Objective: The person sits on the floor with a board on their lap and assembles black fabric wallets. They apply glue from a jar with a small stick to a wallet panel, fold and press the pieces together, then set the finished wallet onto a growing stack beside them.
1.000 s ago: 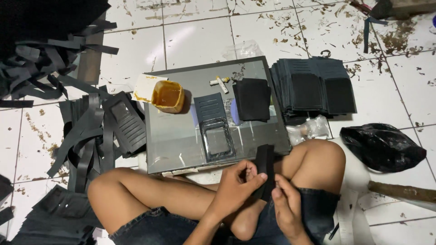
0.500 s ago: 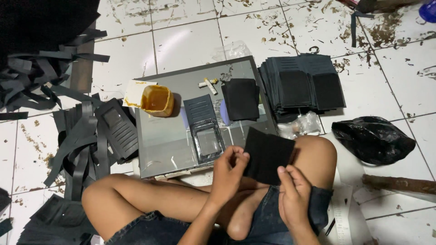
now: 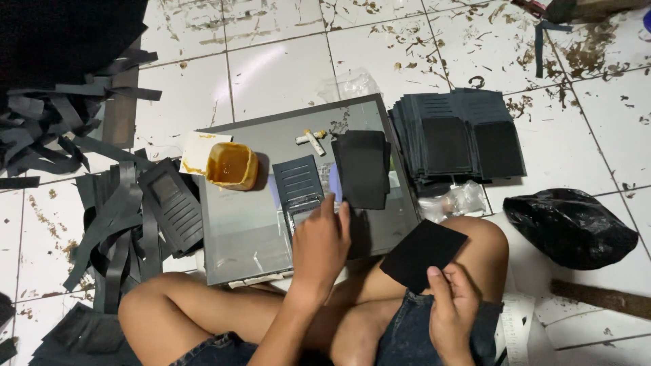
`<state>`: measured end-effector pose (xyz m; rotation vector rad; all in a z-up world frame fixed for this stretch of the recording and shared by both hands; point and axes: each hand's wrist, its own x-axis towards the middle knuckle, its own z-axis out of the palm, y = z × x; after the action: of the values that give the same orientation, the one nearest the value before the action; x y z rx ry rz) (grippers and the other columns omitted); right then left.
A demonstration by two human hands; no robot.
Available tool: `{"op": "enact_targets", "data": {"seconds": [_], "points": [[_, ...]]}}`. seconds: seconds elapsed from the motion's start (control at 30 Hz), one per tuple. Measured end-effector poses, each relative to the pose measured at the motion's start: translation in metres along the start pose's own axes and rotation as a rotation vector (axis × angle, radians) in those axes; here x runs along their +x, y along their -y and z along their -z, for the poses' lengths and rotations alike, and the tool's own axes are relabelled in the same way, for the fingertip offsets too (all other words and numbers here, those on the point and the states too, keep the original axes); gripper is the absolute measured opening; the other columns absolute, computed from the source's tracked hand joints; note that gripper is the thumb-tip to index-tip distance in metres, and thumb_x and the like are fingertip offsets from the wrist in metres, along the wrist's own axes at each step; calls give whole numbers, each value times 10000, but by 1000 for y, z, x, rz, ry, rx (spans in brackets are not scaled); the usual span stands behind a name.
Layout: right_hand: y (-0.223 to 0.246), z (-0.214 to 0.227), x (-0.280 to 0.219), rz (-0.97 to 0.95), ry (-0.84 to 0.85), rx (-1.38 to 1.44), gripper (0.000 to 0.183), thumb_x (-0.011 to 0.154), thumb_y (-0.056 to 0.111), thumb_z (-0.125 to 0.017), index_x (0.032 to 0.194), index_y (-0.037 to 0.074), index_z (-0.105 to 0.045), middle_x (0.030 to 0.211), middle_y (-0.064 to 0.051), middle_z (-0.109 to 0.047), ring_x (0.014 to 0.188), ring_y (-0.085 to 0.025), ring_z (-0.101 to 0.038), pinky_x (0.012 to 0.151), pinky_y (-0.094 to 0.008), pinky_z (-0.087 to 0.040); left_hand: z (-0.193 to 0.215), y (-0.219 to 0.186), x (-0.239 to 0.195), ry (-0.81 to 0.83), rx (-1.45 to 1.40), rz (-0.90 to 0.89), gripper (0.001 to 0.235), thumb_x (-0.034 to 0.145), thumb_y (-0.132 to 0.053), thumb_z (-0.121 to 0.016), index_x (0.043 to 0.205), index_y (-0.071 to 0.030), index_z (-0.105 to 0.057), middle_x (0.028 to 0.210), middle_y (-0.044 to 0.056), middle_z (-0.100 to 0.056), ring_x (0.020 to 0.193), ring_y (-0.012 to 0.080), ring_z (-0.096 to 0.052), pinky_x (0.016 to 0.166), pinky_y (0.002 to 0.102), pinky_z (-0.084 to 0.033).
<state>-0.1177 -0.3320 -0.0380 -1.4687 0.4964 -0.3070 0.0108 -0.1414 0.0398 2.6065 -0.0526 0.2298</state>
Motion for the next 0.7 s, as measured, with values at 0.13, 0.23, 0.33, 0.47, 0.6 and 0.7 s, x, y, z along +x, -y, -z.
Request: {"op": "enact_targets", "data": {"seconds": [0.13,0.23,0.33,0.47,0.6,0.7], "points": [[38,-38,-11,91,71,-228,74,939,27,-642,986,-24,-670,893,-52,-711,749,-96,-589,707,-211,-479,36,-17,-41,292,-565,74,279,937,-202,-611,1093,-15,-746,1028,127,-812,824,261,-788,737,329,-602],[59,-66,-17,448,224,-551,230,779,16,-728,1008,30,-707,992,-73,-746,828,-213,-699,760,-301,-565,35,-5,-64,445,-625,169,465,852,-318,-700,1147,40,-729,887,126,-817,706,200,-756,656,275,-611],[62,-77,-24,344,565,-351,359,794,41,-652,1142,0,-729,1226,-104,-698,1036,-233,-691,896,-303,-560,35,21,-75,273,-678,288,277,835,-213,-733,1002,1,-787,718,38,-783,525,75,-512,457,245,-460],[49,-89,-15,175,426,-390,288,865,108,-660,1132,31,-737,1024,-47,-735,698,-119,-592,639,-229,-501,42,57,-79,244,-764,409,244,1002,-167,-607,867,14,-699,604,-2,-560,559,97,-420,502,293,-402],[7,-94,2,-130,469,-251,280,892,86,-712,1129,-57,-752,920,-100,-805,788,-126,-704,709,-226,-558,45,75,-73,362,-753,348,224,1010,-155,-564,884,16,-636,665,45,-620,605,136,-463,589,334,-465],[8,-106,10,-108,482,-238,180,890,64,-734,1007,-68,-770,733,-44,-708,626,-82,-559,557,-204,-439,35,86,-72,316,-680,327,243,997,-162,-595,818,1,-610,623,85,-617,553,183,-479,562,375,-460]]}}
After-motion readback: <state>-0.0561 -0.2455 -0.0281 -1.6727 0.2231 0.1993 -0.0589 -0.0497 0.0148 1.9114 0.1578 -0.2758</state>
